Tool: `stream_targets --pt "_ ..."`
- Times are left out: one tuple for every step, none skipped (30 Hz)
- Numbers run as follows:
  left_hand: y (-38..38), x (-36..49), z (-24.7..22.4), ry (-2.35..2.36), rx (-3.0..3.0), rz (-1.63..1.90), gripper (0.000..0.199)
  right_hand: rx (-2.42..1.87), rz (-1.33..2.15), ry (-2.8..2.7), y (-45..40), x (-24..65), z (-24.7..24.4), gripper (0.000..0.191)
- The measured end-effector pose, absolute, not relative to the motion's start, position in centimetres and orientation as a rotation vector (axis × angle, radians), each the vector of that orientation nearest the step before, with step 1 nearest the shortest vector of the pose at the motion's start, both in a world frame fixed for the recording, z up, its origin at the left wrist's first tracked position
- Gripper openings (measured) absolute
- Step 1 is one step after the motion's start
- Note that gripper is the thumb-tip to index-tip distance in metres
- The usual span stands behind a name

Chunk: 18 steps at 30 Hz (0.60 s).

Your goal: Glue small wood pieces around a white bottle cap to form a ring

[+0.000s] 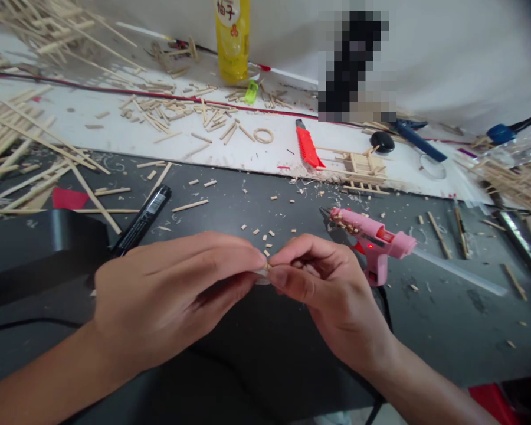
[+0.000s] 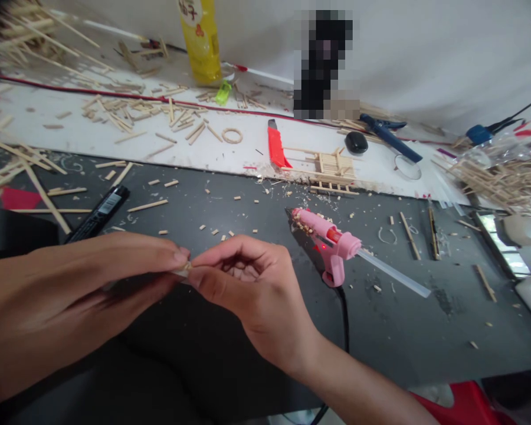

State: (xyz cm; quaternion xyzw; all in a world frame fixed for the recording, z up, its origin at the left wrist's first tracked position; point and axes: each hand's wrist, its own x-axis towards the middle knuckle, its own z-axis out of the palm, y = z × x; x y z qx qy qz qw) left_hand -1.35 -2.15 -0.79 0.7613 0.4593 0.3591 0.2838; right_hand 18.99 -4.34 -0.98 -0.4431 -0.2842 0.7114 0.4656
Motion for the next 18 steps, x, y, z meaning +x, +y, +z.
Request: stream_targets --pt "-2.1 -1.4 -0.9 1.215 2.134 0.990 0.021 -1.067 1.730 -0.721 -4.5 19.0 -1.1 0.017" --pt "-1.9 -1.4 -1.0 1.211 2.208 1.023 0.018 -1.049 1.710 -0.747 -4.6 18.9 -1.1 0.016" --pt "-1.8 -1.4 -1.1 1.214 2.237 1.048 0.015 -1.033 1.689 -0.777 -4.8 18.9 -1.2 0.016" --pt "-1.7 -1.3 -1.1 1.226 2.234 1.067 0.012 -1.028 1.666 -0.811 -5.0 18.9 -1.3 0.016" --pt "-1.7 -1.3 -1.2 1.235 2.213 1.079 0.009 -1.033 1.637 -0.847 -5.1 18.8 -1.3 0.018" --pt "-1.6 -1.2 -1.3 1.247 2.179 1.088 0.009 -1.049 1.604 -0.884 -5.2 18.8 -1.3 0.020" --pt "-1.7 -1.2 -1.4 1.273 2.131 1.088 0.010 -1.071 1.571 -0.922 -5.3 18.7 -1.3 0.024" --pt "-1.7 -1.1 -1.5 1.301 2.077 1.080 0.011 -1.093 1.544 -0.960 -5.3 18.7 -1.3 0.027" --pt "-1.8 -1.1 -1.6 1.310 2.032 1.080 0.011 -1.116 1.521 -0.996 -5.3 18.7 -1.3 0.029" --pt "-1.8 -1.0 -1.8 1.306 1.997 1.084 0.012 -1.138 1.501 -1.030 -5.3 18.7 -1.2 0.029" --pt "-1.8 -1.0 -1.9 1.296 1.977 1.085 0.012 -1.157 1.480 -1.065 -5.4 18.7 -1.2 0.027" --pt "-1.9 -0.9 -2.0 1.286 1.976 1.079 0.012 -1.177 1.451 -1.099 -5.4 18.7 -1.2 0.023" --pt "-1.8 -0.9 -2.1 1.281 1.994 1.067 0.013 -1.198 1.414 -1.129 -5.4 18.7 -1.2 0.019" --pt "-1.8 -0.8 -2.1 1.284 2.026 1.054 0.014 -1.218 1.375 -1.155 -5.4 18.7 -1.2 0.016" --pt "-1.7 -0.8 -2.1 1.296 2.066 1.033 0.017 -1.236 1.346 -1.178 -5.3 18.6 -1.2 0.014" --pt "-1.7 -0.8 -2.1 1.311 2.102 1.017 0.020 -1.250 1.335 -1.198 -5.3 18.6 -1.1 0.012" --pt "-1.7 -0.8 -2.0 1.326 2.127 1.017 0.021 -1.265 1.342 -1.214 -5.2 18.5 -0.9 0.013" --pt "-1.7 -0.8 -2.0 1.335 2.134 1.024 0.023 -1.285 1.356 -1.229 -5.2 18.5 -0.6 0.016"
